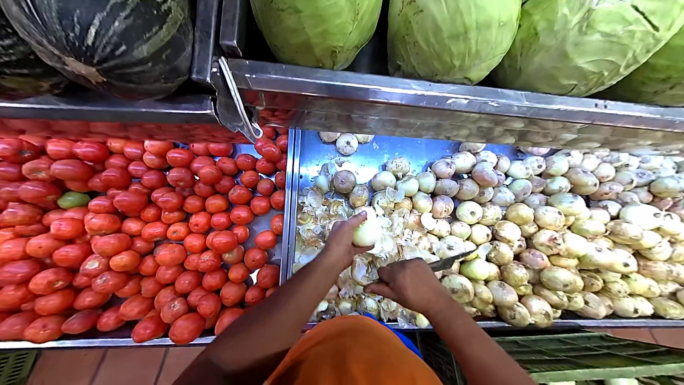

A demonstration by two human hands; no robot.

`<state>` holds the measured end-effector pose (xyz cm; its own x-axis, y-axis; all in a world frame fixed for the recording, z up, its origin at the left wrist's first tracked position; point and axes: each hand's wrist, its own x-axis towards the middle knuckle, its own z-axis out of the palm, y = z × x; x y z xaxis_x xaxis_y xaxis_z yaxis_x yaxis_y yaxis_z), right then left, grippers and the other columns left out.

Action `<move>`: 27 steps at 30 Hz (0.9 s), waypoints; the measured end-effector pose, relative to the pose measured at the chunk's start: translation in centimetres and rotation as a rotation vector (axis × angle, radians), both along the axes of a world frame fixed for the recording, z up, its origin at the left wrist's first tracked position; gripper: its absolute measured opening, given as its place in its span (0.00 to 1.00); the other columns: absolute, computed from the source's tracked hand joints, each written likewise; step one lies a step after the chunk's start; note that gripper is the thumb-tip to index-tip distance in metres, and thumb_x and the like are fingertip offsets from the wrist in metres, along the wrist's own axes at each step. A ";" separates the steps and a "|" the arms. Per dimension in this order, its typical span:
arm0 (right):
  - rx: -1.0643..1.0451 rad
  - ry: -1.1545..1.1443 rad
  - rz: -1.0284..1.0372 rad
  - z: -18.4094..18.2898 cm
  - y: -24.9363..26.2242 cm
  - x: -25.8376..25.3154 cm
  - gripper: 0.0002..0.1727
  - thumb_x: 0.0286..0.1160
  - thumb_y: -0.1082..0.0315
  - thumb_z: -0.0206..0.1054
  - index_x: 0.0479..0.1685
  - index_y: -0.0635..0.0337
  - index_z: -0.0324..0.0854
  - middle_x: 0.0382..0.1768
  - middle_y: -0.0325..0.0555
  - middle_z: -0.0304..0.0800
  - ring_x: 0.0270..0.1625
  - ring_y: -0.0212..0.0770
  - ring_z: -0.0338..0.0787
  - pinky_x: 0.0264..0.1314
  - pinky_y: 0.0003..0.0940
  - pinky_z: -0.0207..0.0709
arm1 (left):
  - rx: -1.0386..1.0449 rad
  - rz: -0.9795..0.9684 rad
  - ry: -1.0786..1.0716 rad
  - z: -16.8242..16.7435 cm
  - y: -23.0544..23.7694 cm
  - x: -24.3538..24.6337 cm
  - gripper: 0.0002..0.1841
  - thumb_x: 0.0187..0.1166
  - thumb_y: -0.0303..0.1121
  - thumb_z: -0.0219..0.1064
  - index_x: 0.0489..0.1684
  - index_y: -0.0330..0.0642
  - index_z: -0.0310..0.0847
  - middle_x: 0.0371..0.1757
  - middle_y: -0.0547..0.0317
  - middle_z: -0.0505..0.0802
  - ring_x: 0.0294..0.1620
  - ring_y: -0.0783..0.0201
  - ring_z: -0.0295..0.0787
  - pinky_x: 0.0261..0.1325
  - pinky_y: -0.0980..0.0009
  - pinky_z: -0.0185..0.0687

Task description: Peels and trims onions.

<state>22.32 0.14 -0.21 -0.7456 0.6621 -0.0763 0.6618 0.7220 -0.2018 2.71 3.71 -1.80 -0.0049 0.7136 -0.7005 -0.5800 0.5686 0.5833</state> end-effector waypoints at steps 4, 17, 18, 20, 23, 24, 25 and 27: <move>-0.291 -0.202 -0.215 2.3 1.3 0.6 0.34 0.82 0.31 0.56 0.47 0.56 0.88 0.39 0.50 0.93 0.45 0.54 0.94 0.48 0.59 0.85 | 0.047 -0.112 0.018 0.8 0.3 -1.3 0.32 0.79 0.50 0.71 0.77 0.41 0.70 0.66 0.41 0.87 0.62 0.44 0.88 0.61 0.45 0.87; -0.158 -0.205 -0.433 4.0 2.6 -1.9 0.44 0.66 0.16 0.54 0.33 0.53 0.83 0.26 0.44 0.87 0.36 0.49 0.92 0.38 0.55 0.82 | 0.178 -0.198 0.200 2.1 -1.2 -1.5 0.27 0.72 0.41 0.78 0.64 0.37 0.73 0.51 0.42 0.91 0.49 0.49 0.90 0.53 0.50 0.87; -0.147 -0.202 -0.415 3.8 2.5 -1.9 0.44 0.66 0.16 0.54 0.31 0.53 0.83 0.25 0.44 0.86 0.35 0.49 0.91 0.37 0.54 0.82 | 0.169 -0.200 0.207 2.1 -1.3 -1.4 0.28 0.72 0.41 0.78 0.65 0.38 0.72 0.51 0.41 0.91 0.49 0.49 0.90 0.53 0.50 0.87; -0.117 -0.194 -0.368 3.3 2.4 -2.0 0.44 0.67 0.16 0.50 0.27 0.52 0.81 0.21 0.44 0.83 0.32 0.48 0.90 0.33 0.52 0.80 | 0.138 -0.196 0.206 2.1 -1.4 -1.1 0.29 0.73 0.42 0.79 0.65 0.37 0.69 0.50 0.40 0.90 0.47 0.49 0.90 0.50 0.51 0.87; -0.022 -0.140 -0.284 2.3 2.1 -1.7 0.44 0.75 0.18 0.43 0.23 0.52 0.79 0.16 0.43 0.80 0.26 0.48 0.89 0.27 0.50 0.78 | 0.079 -0.183 0.162 1.9 -1.2 -0.6 0.29 0.75 0.43 0.77 0.67 0.37 0.69 0.53 0.39 0.90 0.49 0.46 0.91 0.49 0.49 0.88; 0.011 -0.119 -0.249 2.0 1.9 -1.4 0.44 0.76 0.20 0.42 0.21 0.52 0.78 0.15 0.43 0.78 0.24 0.48 0.88 0.25 0.49 0.77 | 0.059 -0.175 0.140 1.7 -1.1 -0.6 0.29 0.77 0.44 0.75 0.70 0.38 0.69 0.54 0.38 0.90 0.50 0.45 0.91 0.50 0.48 0.88; 0.027 -0.103 -0.213 1.8 1.7 -1.2 0.44 0.77 0.21 0.43 0.20 0.53 0.78 0.14 0.44 0.78 0.23 0.48 0.87 0.23 0.50 0.77 | 0.045 -0.171 0.118 1.3 -1.0 -0.7 0.29 0.79 0.45 0.73 0.72 0.38 0.69 0.56 0.38 0.90 0.52 0.44 0.91 0.51 0.47 0.89; 0.001 -0.102 -0.136 1.3 0.7 -1.0 0.43 0.77 0.22 0.48 0.20 0.56 0.80 0.15 0.47 0.81 0.23 0.51 0.89 0.24 0.54 0.80 | 0.038 -0.155 0.082 0.4 -0.9 -0.8 0.27 0.83 0.49 0.66 0.72 0.39 0.74 0.59 0.41 0.90 0.54 0.46 0.91 0.53 0.49 0.88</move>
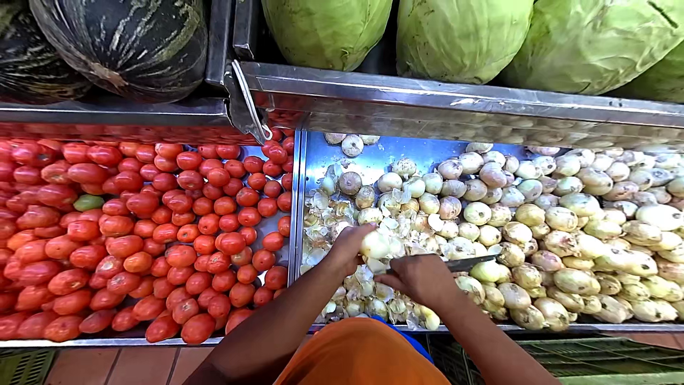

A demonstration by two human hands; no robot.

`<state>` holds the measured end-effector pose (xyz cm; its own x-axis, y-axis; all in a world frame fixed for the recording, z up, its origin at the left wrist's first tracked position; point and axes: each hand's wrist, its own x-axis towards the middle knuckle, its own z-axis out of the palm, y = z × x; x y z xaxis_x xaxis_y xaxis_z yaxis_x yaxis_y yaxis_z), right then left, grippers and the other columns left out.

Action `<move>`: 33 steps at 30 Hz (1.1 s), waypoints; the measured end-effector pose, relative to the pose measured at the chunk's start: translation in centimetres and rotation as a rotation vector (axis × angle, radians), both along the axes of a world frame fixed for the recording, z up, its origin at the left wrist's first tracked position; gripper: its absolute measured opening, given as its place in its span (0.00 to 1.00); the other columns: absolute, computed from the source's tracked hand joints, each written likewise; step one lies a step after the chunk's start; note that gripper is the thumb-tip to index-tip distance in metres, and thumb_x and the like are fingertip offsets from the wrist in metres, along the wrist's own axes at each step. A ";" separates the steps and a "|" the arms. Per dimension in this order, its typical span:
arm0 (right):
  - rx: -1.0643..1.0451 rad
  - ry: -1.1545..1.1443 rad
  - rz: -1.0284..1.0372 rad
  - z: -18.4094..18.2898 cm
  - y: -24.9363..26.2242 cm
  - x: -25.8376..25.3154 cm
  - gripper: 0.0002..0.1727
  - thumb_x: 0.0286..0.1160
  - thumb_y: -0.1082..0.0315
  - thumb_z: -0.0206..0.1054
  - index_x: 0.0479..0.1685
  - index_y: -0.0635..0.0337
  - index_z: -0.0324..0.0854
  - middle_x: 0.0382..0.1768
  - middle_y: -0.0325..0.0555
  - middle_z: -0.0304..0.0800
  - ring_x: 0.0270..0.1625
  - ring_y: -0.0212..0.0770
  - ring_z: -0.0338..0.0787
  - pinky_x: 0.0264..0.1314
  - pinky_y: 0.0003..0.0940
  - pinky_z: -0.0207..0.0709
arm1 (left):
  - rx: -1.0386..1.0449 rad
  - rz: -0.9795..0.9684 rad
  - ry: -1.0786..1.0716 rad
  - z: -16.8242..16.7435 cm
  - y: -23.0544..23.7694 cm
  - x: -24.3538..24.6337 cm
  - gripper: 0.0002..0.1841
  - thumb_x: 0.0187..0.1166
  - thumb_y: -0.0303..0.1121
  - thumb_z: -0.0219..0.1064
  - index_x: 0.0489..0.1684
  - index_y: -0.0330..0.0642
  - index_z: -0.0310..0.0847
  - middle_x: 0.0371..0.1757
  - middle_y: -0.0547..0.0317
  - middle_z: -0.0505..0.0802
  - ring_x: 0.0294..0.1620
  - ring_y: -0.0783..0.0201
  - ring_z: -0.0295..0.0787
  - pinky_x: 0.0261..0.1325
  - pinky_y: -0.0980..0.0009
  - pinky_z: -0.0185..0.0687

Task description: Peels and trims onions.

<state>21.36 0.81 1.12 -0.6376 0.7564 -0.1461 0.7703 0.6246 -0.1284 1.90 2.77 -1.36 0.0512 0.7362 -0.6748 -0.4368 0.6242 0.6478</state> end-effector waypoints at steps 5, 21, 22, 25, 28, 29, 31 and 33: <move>-0.357 -0.203 -0.005 0.2 -0.6 -0.6 0.42 0.79 0.25 0.51 0.37 0.60 0.83 0.33 0.55 0.90 0.43 0.59 0.93 0.44 0.62 0.82 | -0.058 -0.051 -0.047 0.6 -0.5 -0.2 0.31 0.84 0.57 0.59 0.75 0.43 0.74 0.67 0.43 0.85 0.62 0.49 0.86 0.61 0.52 0.83; -0.152 -0.139 -0.027 -0.2 -1.1 -1.2 0.39 0.81 0.28 0.51 0.35 0.58 0.84 0.29 0.52 0.89 0.37 0.56 0.94 0.36 0.58 0.83 | -0.045 -0.012 0.019 0.1 -0.5 -0.6 0.30 0.85 0.56 0.61 0.78 0.45 0.69 0.66 0.41 0.87 0.60 0.45 0.87 0.55 0.48 0.85; -0.231 -0.157 -0.023 0.0 -1.1 -1.2 0.38 0.81 0.29 0.53 0.40 0.59 0.84 0.33 0.54 0.90 0.41 0.57 0.94 0.41 0.59 0.83 | -0.045 -0.023 -0.005 0.2 -0.6 -0.6 0.30 0.85 0.57 0.59 0.77 0.45 0.71 0.65 0.42 0.88 0.59 0.46 0.89 0.55 0.49 0.86; -0.405 -0.047 0.043 1.2 -0.3 -0.1 0.40 0.75 0.25 0.58 0.39 0.60 0.83 0.33 0.53 0.88 0.41 0.56 0.91 0.45 0.60 0.82 | -0.014 -0.073 -0.069 1.2 -1.2 -0.7 0.33 0.86 0.61 0.55 0.75 0.43 0.74 0.64 0.44 0.88 0.59 0.50 0.88 0.57 0.54 0.84; -0.485 0.452 -0.076 1.4 0.5 2.4 0.37 0.72 0.27 0.63 0.26 0.56 0.83 0.17 0.40 0.78 0.24 0.40 0.81 0.29 0.46 0.77 | 0.080 -0.179 -0.079 1.4 -1.7 -1.3 0.36 0.84 0.65 0.56 0.78 0.44 0.73 0.67 0.48 0.88 0.64 0.53 0.87 0.67 0.54 0.83; -0.472 0.574 -0.159 1.2 0.8 3.0 0.34 0.72 0.29 0.65 0.25 0.54 0.83 0.15 0.36 0.76 0.20 0.35 0.78 0.24 0.40 0.74 | 0.102 -0.209 -0.087 1.4 -1.8 -1.5 0.35 0.84 0.64 0.57 0.80 0.47 0.71 0.66 0.48 0.89 0.64 0.53 0.88 0.66 0.54 0.84; -0.389 0.570 -0.267 1.2 1.9 3.6 0.33 0.68 0.26 0.66 0.25 0.50 0.82 0.14 0.34 0.74 0.18 0.34 0.75 0.23 0.40 0.72 | 0.133 -0.238 -0.123 1.4 -2.0 -1.7 0.32 0.85 0.59 0.59 0.81 0.49 0.68 0.64 0.48 0.89 0.62 0.53 0.89 0.65 0.55 0.86; -0.356 0.417 -0.274 1.3 2.9 3.5 0.36 0.64 0.22 0.67 0.28 0.49 0.83 0.17 0.35 0.77 0.23 0.38 0.80 0.30 0.48 0.77 | 0.168 -0.259 -0.158 1.4 -2.2 -1.8 0.28 0.88 0.53 0.58 0.80 0.47 0.69 0.63 0.47 0.89 0.61 0.54 0.89 0.65 0.56 0.85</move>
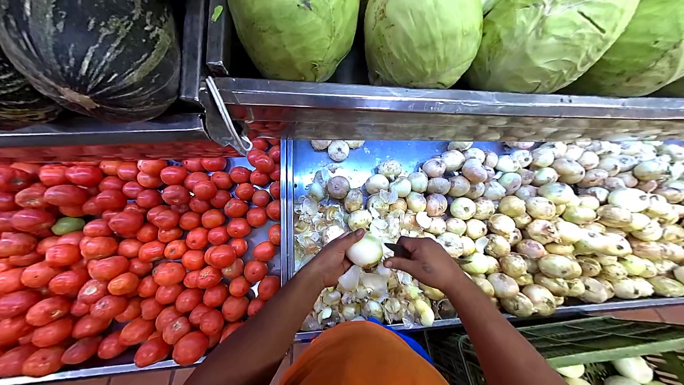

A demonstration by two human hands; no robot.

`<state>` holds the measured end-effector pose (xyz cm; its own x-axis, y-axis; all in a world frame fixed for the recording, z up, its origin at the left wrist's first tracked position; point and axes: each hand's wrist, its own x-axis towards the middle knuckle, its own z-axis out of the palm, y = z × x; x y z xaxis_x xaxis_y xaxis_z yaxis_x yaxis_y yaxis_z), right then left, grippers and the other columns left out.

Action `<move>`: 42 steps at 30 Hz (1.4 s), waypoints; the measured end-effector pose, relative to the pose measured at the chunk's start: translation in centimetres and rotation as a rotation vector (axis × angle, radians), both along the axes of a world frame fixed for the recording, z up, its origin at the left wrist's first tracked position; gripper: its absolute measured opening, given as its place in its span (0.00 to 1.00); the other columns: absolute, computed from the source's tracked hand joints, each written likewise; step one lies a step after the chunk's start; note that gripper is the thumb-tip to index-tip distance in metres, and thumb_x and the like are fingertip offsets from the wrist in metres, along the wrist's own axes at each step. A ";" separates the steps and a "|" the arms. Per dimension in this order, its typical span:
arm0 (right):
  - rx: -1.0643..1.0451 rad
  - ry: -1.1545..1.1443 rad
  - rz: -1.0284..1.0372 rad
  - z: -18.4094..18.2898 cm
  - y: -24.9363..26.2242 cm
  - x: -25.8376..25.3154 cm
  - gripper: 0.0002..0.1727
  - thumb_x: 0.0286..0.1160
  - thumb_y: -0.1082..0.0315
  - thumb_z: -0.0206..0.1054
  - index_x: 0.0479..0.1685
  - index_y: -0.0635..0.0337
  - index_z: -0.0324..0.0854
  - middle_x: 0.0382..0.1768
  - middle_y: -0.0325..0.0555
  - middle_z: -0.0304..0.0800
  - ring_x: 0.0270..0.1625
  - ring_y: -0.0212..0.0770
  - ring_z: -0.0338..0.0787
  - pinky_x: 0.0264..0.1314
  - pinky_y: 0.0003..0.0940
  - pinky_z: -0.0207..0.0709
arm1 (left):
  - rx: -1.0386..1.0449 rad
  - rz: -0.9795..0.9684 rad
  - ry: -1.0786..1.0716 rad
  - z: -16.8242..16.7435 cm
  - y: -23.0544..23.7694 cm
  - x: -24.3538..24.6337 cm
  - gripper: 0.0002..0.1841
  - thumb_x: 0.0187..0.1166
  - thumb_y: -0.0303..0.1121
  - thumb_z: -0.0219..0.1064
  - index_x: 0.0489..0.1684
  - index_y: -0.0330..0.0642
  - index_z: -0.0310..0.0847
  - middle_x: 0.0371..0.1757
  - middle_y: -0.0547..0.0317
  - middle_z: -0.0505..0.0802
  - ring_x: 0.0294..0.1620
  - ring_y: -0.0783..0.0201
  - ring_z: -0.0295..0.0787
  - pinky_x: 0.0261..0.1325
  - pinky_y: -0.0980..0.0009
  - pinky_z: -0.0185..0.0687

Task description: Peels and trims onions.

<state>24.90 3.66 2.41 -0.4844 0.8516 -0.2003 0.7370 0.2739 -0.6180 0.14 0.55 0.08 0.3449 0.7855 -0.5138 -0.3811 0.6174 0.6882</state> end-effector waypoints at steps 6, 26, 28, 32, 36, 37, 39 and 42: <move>0.178 -0.082 0.076 -0.1 -0.5 -1.0 0.38 0.70 0.21 0.58 0.21 0.50 0.78 0.15 0.36 0.74 0.22 0.39 0.80 0.27 0.47 0.75 | 0.038 0.004 0.061 0.8 -0.2 0.5 0.26 0.87 0.49 0.60 0.79 0.47 0.69 0.64 0.49 0.89 0.63 0.56 0.87 0.67 0.59 0.83; -0.530 0.347 -0.476 0.4 -4.3 0.0 0.39 0.70 0.38 0.73 0.78 0.48 0.72 0.42 0.45 0.93 0.27 0.36 0.84 0.28 0.35 0.78 | 0.305 -0.334 0.464 0.2 -2.0 4.7 0.55 0.51 0.27 0.85 0.88 0.46 0.54 0.68 0.44 0.86 0.67 0.53 0.87 0.68 0.51 0.86; -0.443 0.306 -0.465 -0.5 -4.8 -0.1 0.48 0.55 0.33 0.80 0.77 0.48 0.74 0.49 0.42 0.95 0.48 0.39 0.95 0.54 0.45 0.90 | 0.326 -0.416 0.667 0.6 -2.1 5.7 0.55 0.53 0.33 0.84 0.89 0.48 0.55 0.65 0.45 0.88 0.65 0.53 0.88 0.68 0.48 0.84; -0.174 0.108 -0.563 -0.8 -5.5 -0.3 0.49 0.46 0.28 0.81 0.75 0.40 0.80 0.43 0.37 0.95 0.44 0.38 0.94 0.49 0.52 0.89 | 0.331 -0.460 0.861 -0.3 -2.3 6.7 0.19 0.71 0.42 0.76 0.55 0.42 0.85 0.47 0.54 0.94 0.51 0.58 0.92 0.60 0.50 0.86; -0.138 0.111 -0.579 -1.3 -5.8 0.5 0.46 0.51 0.30 0.79 0.74 0.43 0.81 0.43 0.38 0.95 0.43 0.39 0.94 0.48 0.53 0.89 | 0.514 -0.665 0.908 0.0 -2.1 5.7 0.19 0.86 0.48 0.62 0.46 0.40 0.89 0.43 0.49 0.93 0.51 0.52 0.90 0.60 0.45 0.82; -0.149 0.158 -0.584 -1.7 -5.9 1.1 0.44 0.52 0.31 0.78 0.72 0.44 0.82 0.44 0.39 0.95 0.45 0.39 0.95 0.49 0.53 0.89 | 0.624 -0.713 0.899 0.1 -2.2 5.3 0.20 0.89 0.47 0.58 0.47 0.40 0.89 0.42 0.47 0.92 0.50 0.51 0.90 0.60 0.45 0.81; -0.204 0.255 -0.595 -2.1 -6.0 2.2 0.41 0.55 0.34 0.78 0.69 0.47 0.84 0.46 0.39 0.96 0.47 0.39 0.95 0.51 0.50 0.90 | 0.793 -0.728 0.901 -0.1 -2.5 4.3 0.20 0.92 0.45 0.53 0.49 0.39 0.87 0.40 0.46 0.92 0.47 0.49 0.90 0.58 0.45 0.82; -0.382 0.446 -0.681 -1.4 -6.5 3.5 0.29 0.69 0.41 0.72 0.60 0.54 0.85 0.28 0.42 0.87 0.19 0.34 0.78 0.21 0.33 0.74 | 0.732 -0.891 1.118 -2.1 -1.8 2.3 0.29 0.93 0.55 0.45 0.53 0.39 0.86 0.48 0.42 0.92 0.58 0.42 0.90 0.64 0.38 0.81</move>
